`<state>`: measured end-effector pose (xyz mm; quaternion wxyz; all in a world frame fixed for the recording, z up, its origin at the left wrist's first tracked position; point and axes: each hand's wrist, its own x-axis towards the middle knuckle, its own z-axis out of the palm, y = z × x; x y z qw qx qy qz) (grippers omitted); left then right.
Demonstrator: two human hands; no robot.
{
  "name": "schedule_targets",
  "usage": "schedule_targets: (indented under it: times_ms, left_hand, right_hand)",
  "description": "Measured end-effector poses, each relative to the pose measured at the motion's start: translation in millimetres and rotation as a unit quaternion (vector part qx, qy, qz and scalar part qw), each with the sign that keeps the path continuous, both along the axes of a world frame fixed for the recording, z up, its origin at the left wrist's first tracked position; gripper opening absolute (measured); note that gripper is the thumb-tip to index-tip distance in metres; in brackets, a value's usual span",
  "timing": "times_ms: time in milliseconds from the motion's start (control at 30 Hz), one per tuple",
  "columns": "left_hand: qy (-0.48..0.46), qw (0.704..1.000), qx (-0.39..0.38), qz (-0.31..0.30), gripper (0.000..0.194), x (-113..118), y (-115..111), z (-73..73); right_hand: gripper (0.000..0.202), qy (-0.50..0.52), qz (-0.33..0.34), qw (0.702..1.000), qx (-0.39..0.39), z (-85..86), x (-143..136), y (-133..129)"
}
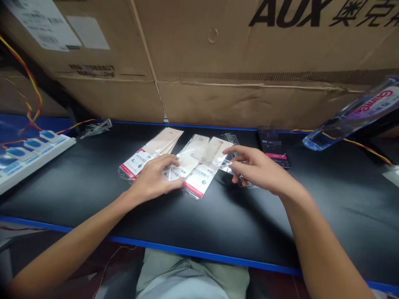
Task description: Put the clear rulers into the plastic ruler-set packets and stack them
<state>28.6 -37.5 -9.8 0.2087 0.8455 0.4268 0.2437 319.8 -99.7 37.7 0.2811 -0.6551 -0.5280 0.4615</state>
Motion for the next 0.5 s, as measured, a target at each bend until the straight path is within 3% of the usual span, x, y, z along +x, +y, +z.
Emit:
schedule_targets:
  times_ms: [167,333,500]
  left_hand:
    - [-0.01,1.0,0.014,0.001,0.025,0,-1,-0.2]
    - [-0.031,0.999,0.036,-0.017,0.018,0,-2,0.4]
    - [-0.016,0.998,0.045,-0.033,0.029,-1,-1,-1.9]
  right_hand:
    - [0.042,0.11,-0.017,0.983,0.147,-2.8,-18,0]
    - [0.032,0.186,0.09,0.958,0.197,-2.3,-32,-12]
    - [0.021,0.124,0.171,0.944,0.254,-3.1,-46,-23]
